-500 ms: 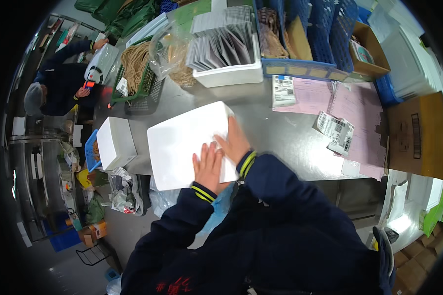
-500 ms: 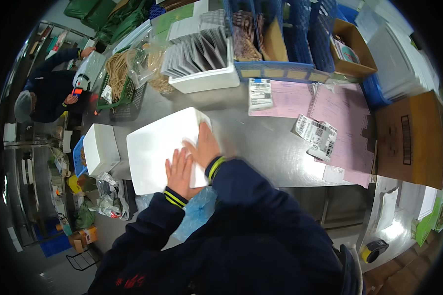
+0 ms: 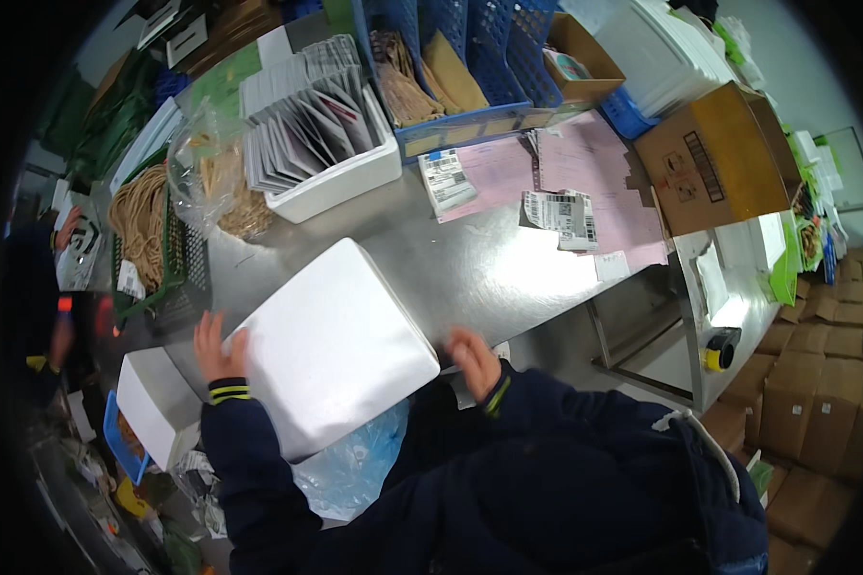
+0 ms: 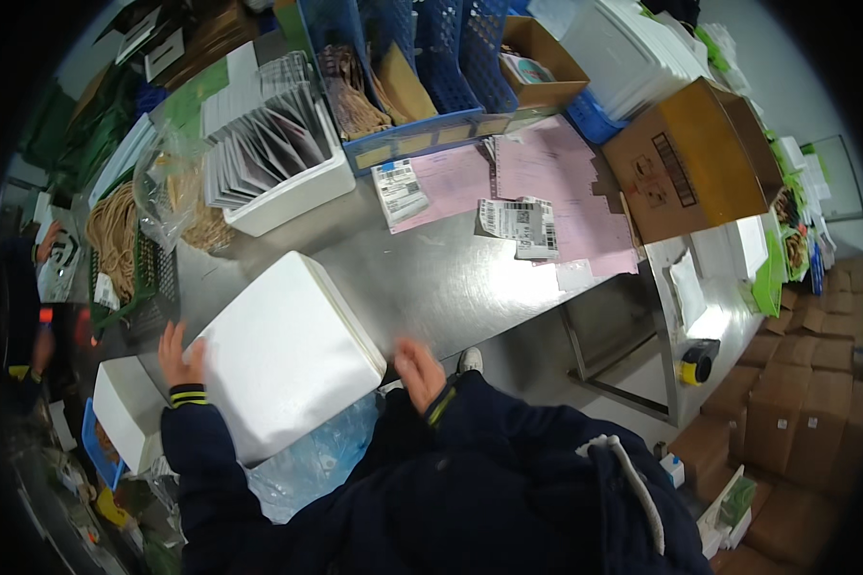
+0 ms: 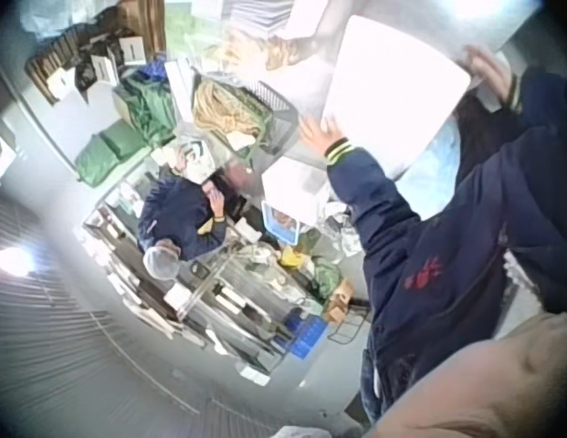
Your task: The person organizes shipping labels and applies one to a white box, then places items into a small container and seals the white box with tape.
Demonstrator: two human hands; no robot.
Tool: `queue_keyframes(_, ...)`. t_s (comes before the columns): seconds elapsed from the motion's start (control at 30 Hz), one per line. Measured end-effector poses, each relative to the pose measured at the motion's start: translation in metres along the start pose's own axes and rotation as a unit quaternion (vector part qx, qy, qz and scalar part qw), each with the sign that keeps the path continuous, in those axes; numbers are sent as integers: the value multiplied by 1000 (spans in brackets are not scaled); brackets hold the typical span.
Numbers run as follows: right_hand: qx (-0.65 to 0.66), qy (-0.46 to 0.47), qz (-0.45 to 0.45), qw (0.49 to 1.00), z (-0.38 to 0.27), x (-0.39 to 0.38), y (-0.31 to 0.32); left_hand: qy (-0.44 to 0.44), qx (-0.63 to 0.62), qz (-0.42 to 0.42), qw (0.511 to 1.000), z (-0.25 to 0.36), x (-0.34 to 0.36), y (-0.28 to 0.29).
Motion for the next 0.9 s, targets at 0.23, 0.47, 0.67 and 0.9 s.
queue_keyframes(0.23, 97, 9, -40, 994, -12, 25, -34, 286, -288, -57, 912, -66, -39, -23)
queue_keyframes(0.47, 82, 164, -137, 973, -69, 151, -28, 368, -241, -146, 886, 14, -132, 2)
queue_keyframes(0.67, 78, 28, -134, 988, -26, 107, 53, 84, 52, 53, 994, 134, -73, 34)
queue_keyframes(0.9, -80, -61, -276, 956, 18, 48, 205, 97, -476, -373, 791, 314, -127, -106)
Point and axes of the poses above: each hand's wrist, its own x-axis towards the middle knuckle, its own y-axis out of the back of the hand, z = x × y, the point moved 3 cm from there along x, towards the middle knuckle, and after that the axes turned 10 degrees about -x, right-handed, at the moved point
